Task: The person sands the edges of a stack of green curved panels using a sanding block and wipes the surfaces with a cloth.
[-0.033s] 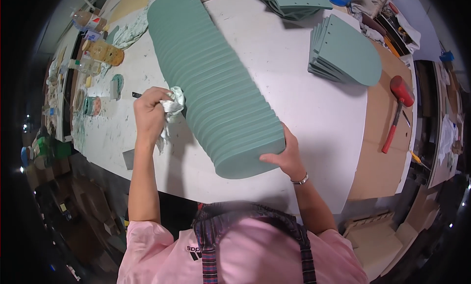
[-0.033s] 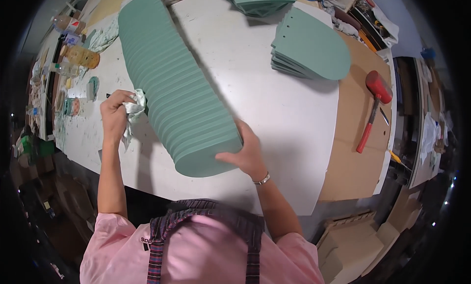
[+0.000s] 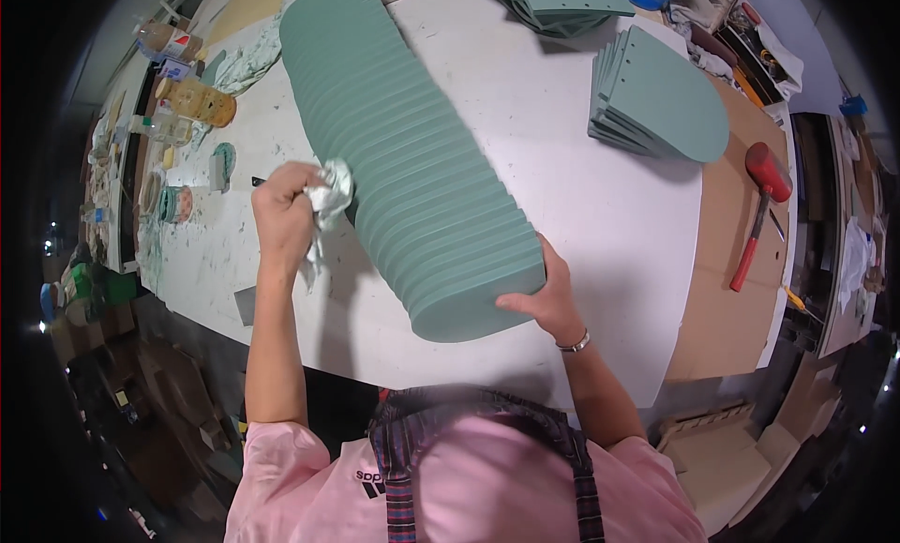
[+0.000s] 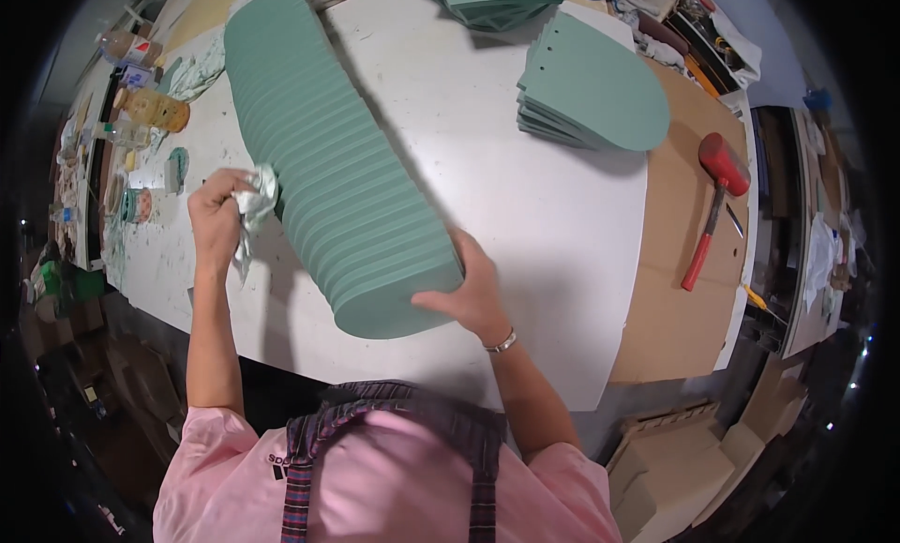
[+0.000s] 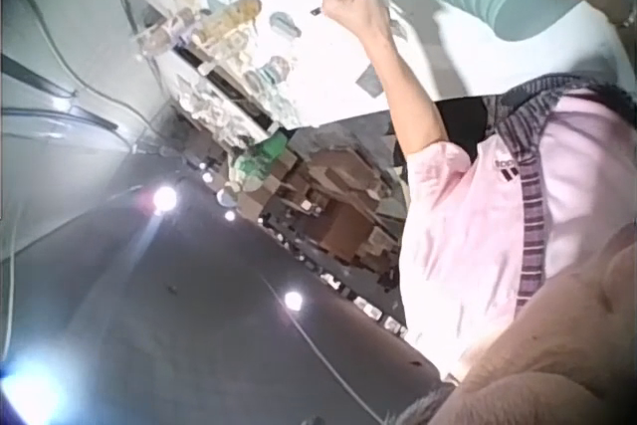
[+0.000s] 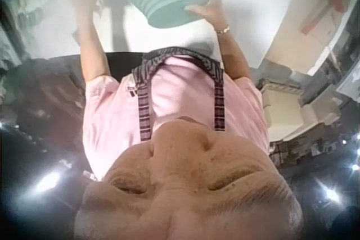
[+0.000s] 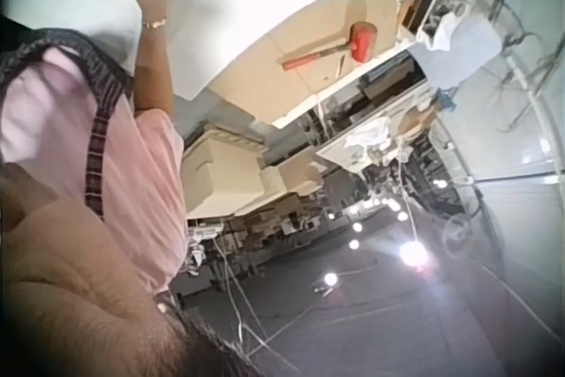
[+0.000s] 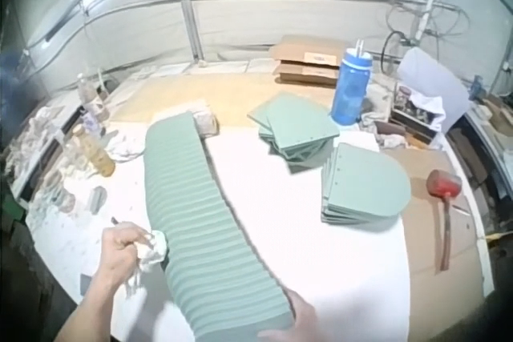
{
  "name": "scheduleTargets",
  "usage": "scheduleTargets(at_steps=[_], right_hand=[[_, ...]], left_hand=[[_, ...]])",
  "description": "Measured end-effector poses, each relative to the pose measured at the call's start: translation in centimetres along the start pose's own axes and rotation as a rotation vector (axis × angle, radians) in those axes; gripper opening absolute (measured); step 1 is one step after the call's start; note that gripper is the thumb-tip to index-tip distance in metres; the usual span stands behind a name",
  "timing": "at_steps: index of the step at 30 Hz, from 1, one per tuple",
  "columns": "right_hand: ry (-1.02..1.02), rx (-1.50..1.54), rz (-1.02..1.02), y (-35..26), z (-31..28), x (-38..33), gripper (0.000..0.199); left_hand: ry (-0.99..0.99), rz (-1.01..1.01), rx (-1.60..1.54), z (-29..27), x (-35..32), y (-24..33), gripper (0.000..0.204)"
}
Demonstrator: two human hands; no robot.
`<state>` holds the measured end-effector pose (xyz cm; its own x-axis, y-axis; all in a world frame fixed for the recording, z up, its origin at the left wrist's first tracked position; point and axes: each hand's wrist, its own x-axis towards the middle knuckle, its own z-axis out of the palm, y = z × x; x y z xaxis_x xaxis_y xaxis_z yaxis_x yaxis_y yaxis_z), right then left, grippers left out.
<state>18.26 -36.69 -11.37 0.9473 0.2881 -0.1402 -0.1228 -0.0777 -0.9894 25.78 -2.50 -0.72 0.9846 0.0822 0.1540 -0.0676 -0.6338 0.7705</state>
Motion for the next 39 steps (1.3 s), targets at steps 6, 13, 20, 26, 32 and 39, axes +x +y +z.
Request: scheduleTargets(at_steps=[6,13,20,26,32,39], right_hand=[[-0.01,0.104,-0.015,0.1,0.3,0.3,0.097],[0.02,0.029,0.017,0.5,0.0,-0.1,0.098],[0.002,0.043,-0.056,0.8,0.3,0.1,0.094],[-0.011,0.086,-0.028,-0.3,0.3,0.0,0.093],[0.029,0.055,-0.066,0.7,0.2,0.2,0.093],[0.016,0.109,0.057,-0.9,0.2,0.1,0.089]], left_hand=[[0.034,0.453,0.191,7.6,5.3,5.0,0.039],[0.146,0.039,-0.108,0.2,-2.0,-5.7,0.039],[0.134,0.384,0.11,2.8,6.7,1.9,0.031],[0.079,0.275,0.168,4.4,5.8,-0.3,0.031],[0.242,-0.186,0.125,-2.4,1.2,-7.2,0.032],[0.195,0.327,0.282,2.8,7.9,-0.9,0.024]])
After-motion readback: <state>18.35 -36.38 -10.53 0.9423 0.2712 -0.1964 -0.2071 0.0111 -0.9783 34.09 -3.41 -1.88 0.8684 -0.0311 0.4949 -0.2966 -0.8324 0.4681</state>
